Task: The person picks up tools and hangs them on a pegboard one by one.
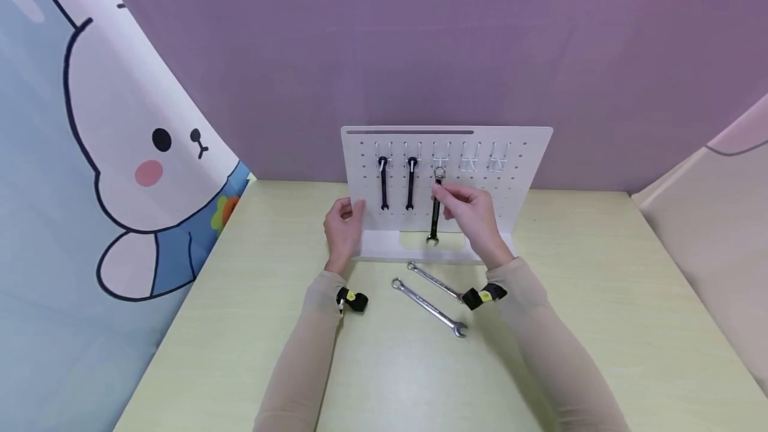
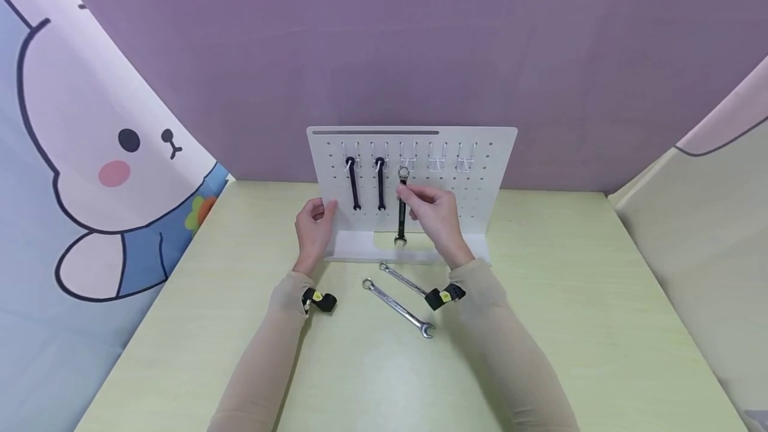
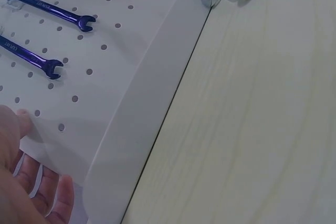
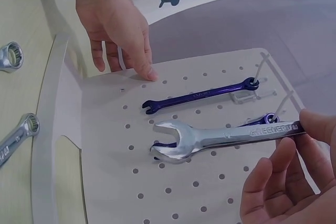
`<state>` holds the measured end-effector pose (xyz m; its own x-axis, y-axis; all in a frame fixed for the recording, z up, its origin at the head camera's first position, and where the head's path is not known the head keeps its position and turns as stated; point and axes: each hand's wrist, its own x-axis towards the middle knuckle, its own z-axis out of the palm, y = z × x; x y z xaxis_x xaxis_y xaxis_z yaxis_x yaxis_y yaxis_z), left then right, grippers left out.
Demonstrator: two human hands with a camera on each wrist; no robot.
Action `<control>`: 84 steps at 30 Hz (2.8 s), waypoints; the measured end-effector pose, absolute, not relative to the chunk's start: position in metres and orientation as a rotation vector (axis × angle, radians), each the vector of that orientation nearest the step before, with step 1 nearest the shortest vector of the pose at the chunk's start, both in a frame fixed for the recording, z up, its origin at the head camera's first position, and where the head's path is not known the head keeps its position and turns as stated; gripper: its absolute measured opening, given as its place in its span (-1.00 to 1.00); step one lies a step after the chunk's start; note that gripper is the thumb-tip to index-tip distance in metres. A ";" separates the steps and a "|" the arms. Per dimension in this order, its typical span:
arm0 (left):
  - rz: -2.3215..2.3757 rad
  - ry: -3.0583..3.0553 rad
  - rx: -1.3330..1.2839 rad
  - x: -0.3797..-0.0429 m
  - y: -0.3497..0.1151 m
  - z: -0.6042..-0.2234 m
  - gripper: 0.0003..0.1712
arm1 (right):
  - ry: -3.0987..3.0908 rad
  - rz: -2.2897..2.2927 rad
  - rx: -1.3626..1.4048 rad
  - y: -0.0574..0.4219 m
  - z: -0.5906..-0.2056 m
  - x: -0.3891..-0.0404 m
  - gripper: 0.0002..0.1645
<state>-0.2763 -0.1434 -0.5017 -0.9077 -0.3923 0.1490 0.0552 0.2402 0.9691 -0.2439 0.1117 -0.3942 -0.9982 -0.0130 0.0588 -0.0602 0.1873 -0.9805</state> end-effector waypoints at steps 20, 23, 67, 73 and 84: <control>-1.698 -2.145 0.311 -0.276 -0.142 -0.500 -0.61 | -2.308 2.081 0.000 0.111 -0.395 -0.258 -0.49; -1.702 -2.140 0.310 -0.276 -0.142 -0.500 -0.61 | -2.309 2.088 -0.004 0.111 -0.396 -0.260 -0.48; -1.726 -2.149 0.312 -0.278 -0.141 -0.501 -0.60 | -2.278 2.103 0.002 0.115 -0.416 -0.282 -0.55; -1.723 -2.145 0.318 -0.278 -0.141 -0.502 -0.60 | -2.320 1.999 0.101 0.118 -0.426 -0.285 -0.62; -1.716 -2.155 0.321 -0.279 -0.142 -0.503 -0.60 | -2.419 1.597 0.230 0.117 -0.437 -0.284 -0.71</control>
